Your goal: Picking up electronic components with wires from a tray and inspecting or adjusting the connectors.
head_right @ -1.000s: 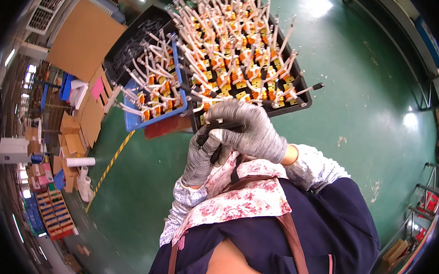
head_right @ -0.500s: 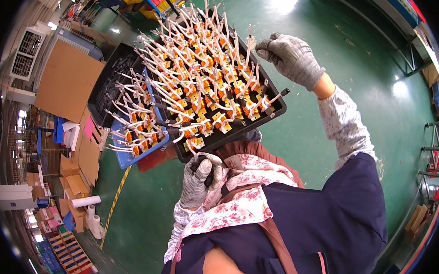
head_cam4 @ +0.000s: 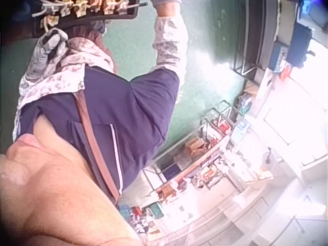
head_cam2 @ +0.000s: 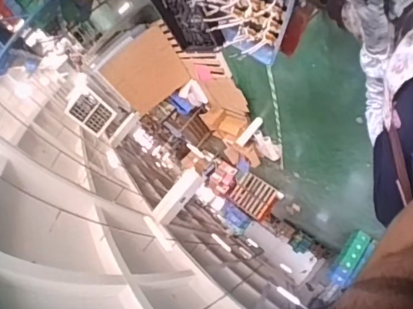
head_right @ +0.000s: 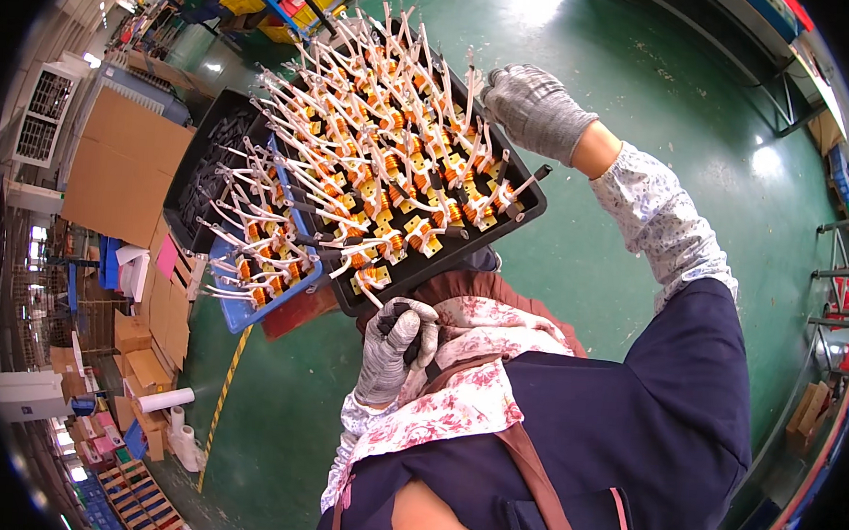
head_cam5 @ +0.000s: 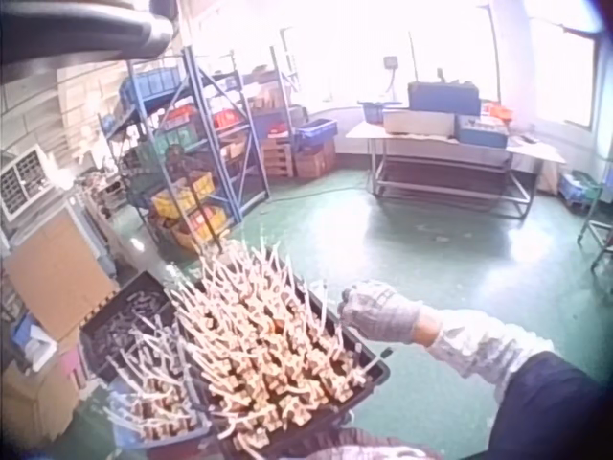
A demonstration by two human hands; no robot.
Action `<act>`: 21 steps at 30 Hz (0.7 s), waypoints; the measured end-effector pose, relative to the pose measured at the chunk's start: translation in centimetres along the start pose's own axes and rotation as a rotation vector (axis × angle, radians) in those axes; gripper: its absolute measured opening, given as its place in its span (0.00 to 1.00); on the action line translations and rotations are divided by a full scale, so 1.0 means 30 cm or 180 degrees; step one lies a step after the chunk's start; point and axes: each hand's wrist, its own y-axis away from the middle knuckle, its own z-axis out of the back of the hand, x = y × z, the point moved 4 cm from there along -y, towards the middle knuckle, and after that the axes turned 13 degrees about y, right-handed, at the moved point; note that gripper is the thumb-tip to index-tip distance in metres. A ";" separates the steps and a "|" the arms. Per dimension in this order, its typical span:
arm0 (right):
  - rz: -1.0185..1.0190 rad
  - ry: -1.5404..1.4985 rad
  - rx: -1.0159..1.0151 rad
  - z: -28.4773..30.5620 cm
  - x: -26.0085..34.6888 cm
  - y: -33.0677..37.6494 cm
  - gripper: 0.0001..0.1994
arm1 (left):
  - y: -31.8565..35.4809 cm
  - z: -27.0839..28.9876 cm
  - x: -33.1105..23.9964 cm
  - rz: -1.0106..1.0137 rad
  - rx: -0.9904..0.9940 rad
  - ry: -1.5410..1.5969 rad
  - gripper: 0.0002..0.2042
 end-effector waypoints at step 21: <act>-0.0588 -0.0342 0.0404 -0.119 -0.027 -0.005 0.07 | 0.010 0.027 0.025 0.0036 -0.0001 0.0024 0.11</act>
